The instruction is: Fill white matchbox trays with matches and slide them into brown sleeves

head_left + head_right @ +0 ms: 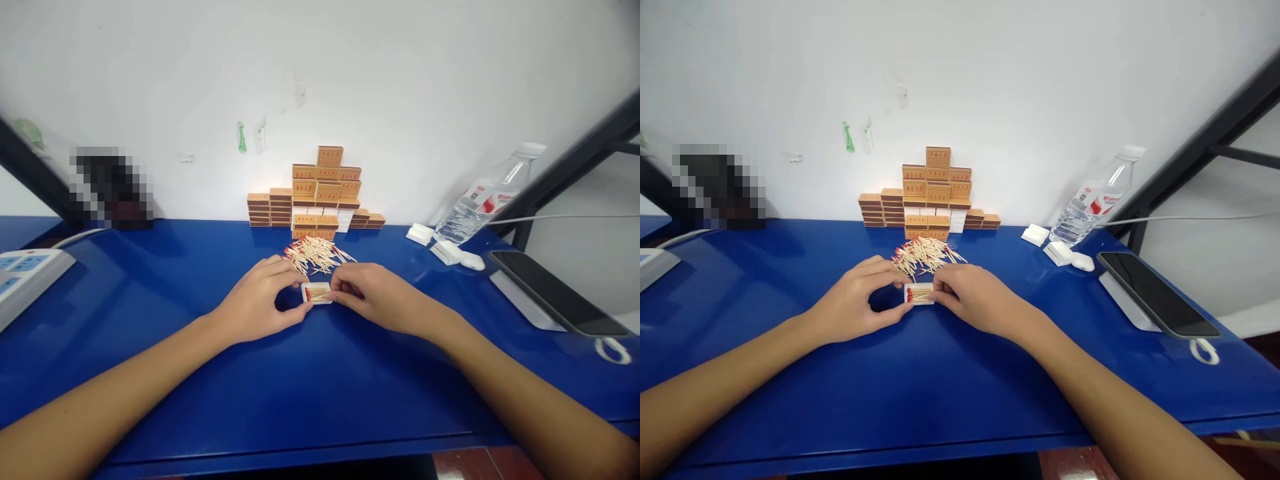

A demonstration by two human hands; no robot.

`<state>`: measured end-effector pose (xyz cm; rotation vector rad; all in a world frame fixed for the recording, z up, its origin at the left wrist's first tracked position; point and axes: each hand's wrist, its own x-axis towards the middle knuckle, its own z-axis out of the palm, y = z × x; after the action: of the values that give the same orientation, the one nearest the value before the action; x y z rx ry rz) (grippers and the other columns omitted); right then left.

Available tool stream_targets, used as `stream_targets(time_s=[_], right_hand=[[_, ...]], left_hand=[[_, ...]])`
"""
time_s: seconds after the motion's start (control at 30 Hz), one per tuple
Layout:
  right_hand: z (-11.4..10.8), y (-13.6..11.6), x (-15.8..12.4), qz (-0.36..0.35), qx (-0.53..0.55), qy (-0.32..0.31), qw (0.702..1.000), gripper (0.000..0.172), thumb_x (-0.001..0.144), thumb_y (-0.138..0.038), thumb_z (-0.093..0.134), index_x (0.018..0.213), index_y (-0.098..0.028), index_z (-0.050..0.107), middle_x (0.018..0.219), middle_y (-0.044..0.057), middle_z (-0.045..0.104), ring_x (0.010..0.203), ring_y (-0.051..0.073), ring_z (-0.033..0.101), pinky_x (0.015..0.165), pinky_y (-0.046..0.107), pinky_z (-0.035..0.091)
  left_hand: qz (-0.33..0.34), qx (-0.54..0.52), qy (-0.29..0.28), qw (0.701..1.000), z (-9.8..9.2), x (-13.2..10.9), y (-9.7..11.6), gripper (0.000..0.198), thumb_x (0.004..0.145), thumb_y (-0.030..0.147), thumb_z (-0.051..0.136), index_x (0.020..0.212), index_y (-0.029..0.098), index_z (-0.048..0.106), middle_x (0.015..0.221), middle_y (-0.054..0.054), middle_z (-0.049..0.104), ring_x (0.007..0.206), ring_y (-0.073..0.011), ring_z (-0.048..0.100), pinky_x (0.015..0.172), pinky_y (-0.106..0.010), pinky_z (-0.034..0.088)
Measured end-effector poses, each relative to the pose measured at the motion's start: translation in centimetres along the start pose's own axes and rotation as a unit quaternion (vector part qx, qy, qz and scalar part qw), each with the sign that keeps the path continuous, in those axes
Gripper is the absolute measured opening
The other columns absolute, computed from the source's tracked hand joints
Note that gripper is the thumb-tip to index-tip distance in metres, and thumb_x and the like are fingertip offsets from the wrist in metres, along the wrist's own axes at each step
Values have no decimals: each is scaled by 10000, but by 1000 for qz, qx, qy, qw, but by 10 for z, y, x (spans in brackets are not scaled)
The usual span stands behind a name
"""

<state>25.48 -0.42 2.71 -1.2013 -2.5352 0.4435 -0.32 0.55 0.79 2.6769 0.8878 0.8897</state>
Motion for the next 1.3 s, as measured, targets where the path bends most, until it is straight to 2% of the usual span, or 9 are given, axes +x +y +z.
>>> stream_targets(time_s=[0.13, 0.23, 0.43, 0.7, 0.9, 1.03, 1.13, 1.23, 1.3], right_hand=[[-1, -1, 0, 3, 11, 20, 1000, 112, 982, -233, 664, 883, -200, 624, 768, -19, 604, 698, 136, 521, 653, 275, 362], [0, -2, 1, -29, 13, 25, 999, 51, 986, -190, 643, 936, -196, 644, 806, -10, 611, 733, 139, 529, 687, 272, 380], [6, -4, 2, -30, 5, 20, 999, 100, 985, -160, 614, 899, -187, 657, 820, 4, 621, 731, 141, 532, 689, 277, 380], [9, -9, 3, -41, 29, 33, 998, 49, 986, -212, 661, 939, -201, 673, 809, -5, 611, 716, 137, 535, 689, 270, 393], [7, -11, 2, -55, 24, 27, 998, 77, 999, -207, 623, 942, -204, 675, 804, 4, 623, 715, 144, 539, 692, 281, 390], [6, -3, 4, -17, 21, 70, 997, 83, 993, -209, 610, 955, -205, 684, 797, 4, 611, 716, 147, 546, 685, 281, 395], [11, 9, 8, 0, -10, 113, 994, 124, 1005, -218, 590, 1098, -202, 670, 914, 31, 625, 756, 157, 560, 713, 292, 418], [16, 18, 14, 8, -33, 120, 992, 188, 1007, -236, 596, 1182, -198, 650, 1005, 56, 614, 798, 169, 577, 747, 308, 443], [19, 21, 16, 11, -36, 114, 993, 140, 1001, -251, 610, 1121, -196, 658, 1002, 57, 599, 819, 177, 581, 756, 312, 451]], left_hand=[[6, -1, 0, 1000, 0, 1, 0, 193, 905, 325, 740, 1040, 190, 710, 956, -50, 711, 891, -222, 608, 828, -393, 496], [13, -4, 0, 1000, 0, 1, 0, 173, 908, 323, 734, 1020, 195, 704, 968, -50, 728, 907, -227, 628, 846, -401, 499], [11, -7, -6, 1000, -1, 0, 1, 184, 889, 315, 747, 1014, 194, 688, 973, -51, 729, 930, -236, 631, 850, -406, 508], [36, -24, -22, 999, 0, 1, 4, 177, 895, 300, 731, 1034, 199, 687, 967, -46, 723, 930, -224, 644, 904, -413, 519], [31, -17, -16, 999, 0, 1, 4, 150, 910, 303, 716, 1013, 199, 686, 937, -47, 722, 912, -227, 640, 878, -408, 521], [24, -18, -31, 999, 0, 0, 2, 184, 898, 322, 739, 1027, 197, 699, 959, -41, 725, 928, -224, 639, 896, -409, 512], [21, -20, -39, 999, 0, -1, 2, 208, 886, 333, 755, 1037, 197, 707, 966, -40, 725, 929, -223, 644, 914, -415, 507], [22, -21, -41, 999, 0, 0, 2, 209, 887, 337, 753, 1037, 199, 710, 961, -42, 722, 925, -224, 648, 921, -422, 509], [21, -19, -41, 999, 0, 0, 2, 215, 883, 341, 756, 1040, 201, 710, 961, -45, 722, 927, -229, 650, 922, -427, 513]])
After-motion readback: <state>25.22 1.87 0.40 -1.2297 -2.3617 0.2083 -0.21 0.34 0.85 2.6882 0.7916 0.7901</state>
